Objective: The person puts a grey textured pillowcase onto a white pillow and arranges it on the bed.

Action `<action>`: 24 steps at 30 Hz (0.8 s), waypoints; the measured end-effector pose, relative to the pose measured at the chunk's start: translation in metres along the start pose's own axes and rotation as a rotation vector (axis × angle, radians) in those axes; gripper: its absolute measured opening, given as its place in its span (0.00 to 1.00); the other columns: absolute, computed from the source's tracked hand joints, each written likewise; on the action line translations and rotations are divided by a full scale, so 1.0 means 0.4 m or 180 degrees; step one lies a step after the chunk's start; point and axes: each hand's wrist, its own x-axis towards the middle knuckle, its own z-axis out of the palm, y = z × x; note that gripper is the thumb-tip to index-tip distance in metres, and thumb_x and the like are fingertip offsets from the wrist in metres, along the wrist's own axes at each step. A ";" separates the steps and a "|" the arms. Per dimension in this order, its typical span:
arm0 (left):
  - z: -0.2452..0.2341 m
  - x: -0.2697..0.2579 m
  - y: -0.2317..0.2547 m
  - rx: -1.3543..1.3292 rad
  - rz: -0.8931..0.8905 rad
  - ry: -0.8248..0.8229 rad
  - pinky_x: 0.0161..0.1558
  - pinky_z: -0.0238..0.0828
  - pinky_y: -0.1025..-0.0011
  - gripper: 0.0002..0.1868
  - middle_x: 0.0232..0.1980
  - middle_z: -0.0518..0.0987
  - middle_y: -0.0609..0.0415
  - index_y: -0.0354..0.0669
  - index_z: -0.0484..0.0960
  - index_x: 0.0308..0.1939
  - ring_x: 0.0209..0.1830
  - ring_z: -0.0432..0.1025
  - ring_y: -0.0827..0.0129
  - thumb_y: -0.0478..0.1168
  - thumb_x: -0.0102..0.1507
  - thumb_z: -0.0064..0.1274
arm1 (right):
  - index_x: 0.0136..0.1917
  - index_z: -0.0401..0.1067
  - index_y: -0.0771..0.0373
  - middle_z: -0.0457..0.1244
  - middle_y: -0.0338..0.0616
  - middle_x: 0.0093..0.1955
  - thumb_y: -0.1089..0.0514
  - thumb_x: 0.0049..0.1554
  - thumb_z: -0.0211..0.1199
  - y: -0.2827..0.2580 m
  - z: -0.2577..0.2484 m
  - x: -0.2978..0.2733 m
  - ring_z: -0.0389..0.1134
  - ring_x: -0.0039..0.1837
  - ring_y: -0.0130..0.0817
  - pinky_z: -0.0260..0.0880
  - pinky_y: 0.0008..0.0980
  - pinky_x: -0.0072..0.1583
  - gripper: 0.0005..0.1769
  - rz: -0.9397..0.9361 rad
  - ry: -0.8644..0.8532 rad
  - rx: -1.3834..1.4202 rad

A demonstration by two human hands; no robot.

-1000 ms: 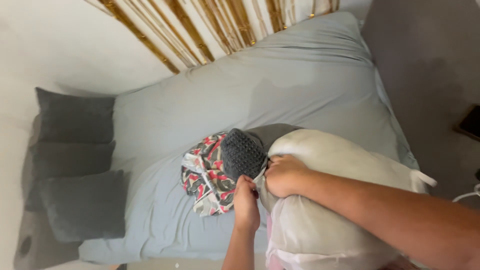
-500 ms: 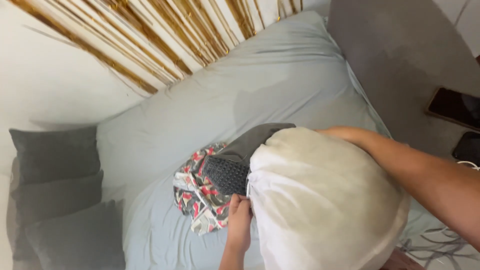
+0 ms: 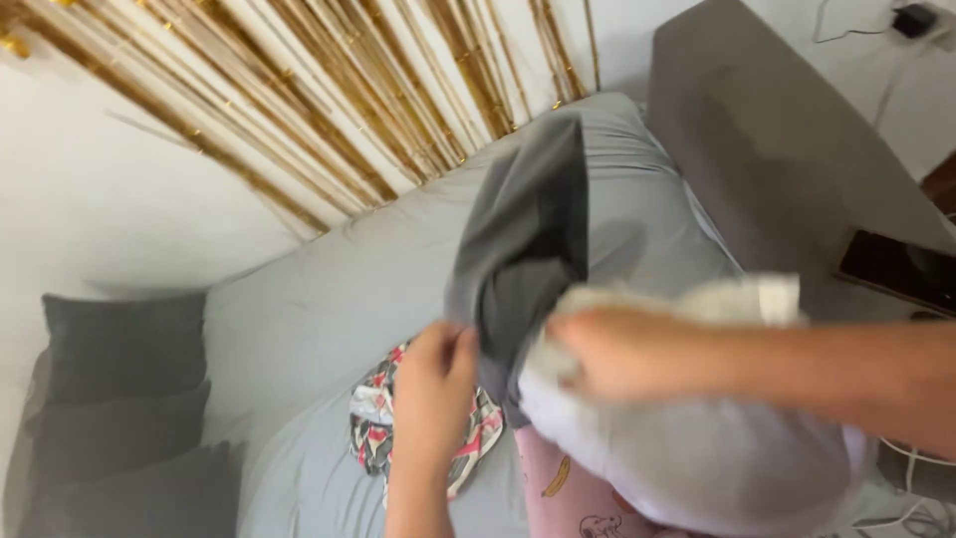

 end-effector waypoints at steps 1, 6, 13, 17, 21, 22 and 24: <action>0.009 -0.006 0.015 -0.0007 -0.0028 0.0021 0.41 0.74 0.58 0.15 0.35 0.84 0.42 0.35 0.81 0.40 0.34 0.78 0.50 0.46 0.67 0.52 | 0.53 0.71 0.58 0.69 0.55 0.48 0.48 0.48 0.68 0.000 0.042 -0.015 0.72 0.54 0.51 0.70 0.48 0.57 0.22 -0.0025 -0.0021 -0.0012; -0.006 -0.044 0.095 0.0700 0.1317 0.0104 0.43 0.71 0.56 0.10 0.42 0.81 0.47 0.43 0.83 0.38 0.43 0.75 0.49 0.42 0.56 0.61 | 0.59 0.67 0.61 0.69 0.55 0.47 0.50 0.52 0.64 -0.110 -0.032 -0.048 0.71 0.52 0.53 0.70 0.48 0.54 0.24 -0.0221 -0.0584 0.0344; -0.037 0.044 -0.014 0.0404 0.1108 0.0323 0.47 0.73 0.59 0.18 0.51 0.79 0.47 0.44 0.82 0.44 0.49 0.77 0.50 0.44 0.52 0.63 | 0.53 0.75 0.61 0.72 0.50 0.46 0.50 0.47 0.68 -0.117 0.007 0.090 0.74 0.50 0.40 0.72 0.38 0.52 0.23 -0.0514 -0.0265 0.1070; 0.045 0.114 -0.118 0.1666 0.0567 -0.0209 0.49 0.73 0.53 0.24 0.56 0.73 0.43 0.45 0.79 0.51 0.53 0.73 0.46 0.49 0.55 0.66 | 0.50 0.77 0.62 0.72 0.48 0.48 0.50 0.42 0.75 -0.048 0.195 0.150 0.73 0.53 0.39 0.71 0.36 0.55 0.25 -0.0328 0.0222 0.1939; 0.068 0.152 -0.123 0.2625 0.0358 -0.0532 0.48 0.77 0.56 0.23 0.59 0.71 0.44 0.42 0.78 0.52 0.55 0.74 0.51 0.51 0.59 0.62 | 0.49 0.77 0.63 0.66 0.51 0.56 0.43 0.42 0.76 -0.085 0.163 0.110 0.67 0.62 0.44 0.68 0.36 0.61 0.28 -0.0651 0.1233 0.1193; 0.079 0.155 -0.106 0.2614 0.0378 -0.0515 0.48 0.77 0.56 0.23 0.59 0.71 0.44 0.42 0.78 0.52 0.55 0.74 0.51 0.51 0.59 0.62 | 0.49 0.77 0.63 0.66 0.51 0.56 0.43 0.42 0.76 -0.081 0.144 0.111 0.67 0.62 0.44 0.68 0.36 0.61 0.28 -0.0653 0.1254 0.1174; 0.093 0.135 -0.093 0.3014 0.1055 -0.0224 0.46 0.78 0.59 0.13 0.54 0.74 0.46 0.44 0.79 0.50 0.55 0.75 0.53 0.44 0.64 0.55 | 0.57 0.76 0.61 0.64 0.48 0.62 0.33 0.43 0.74 -0.085 0.129 0.103 0.59 0.71 0.47 0.54 0.47 0.68 0.38 -0.0044 0.0413 0.0089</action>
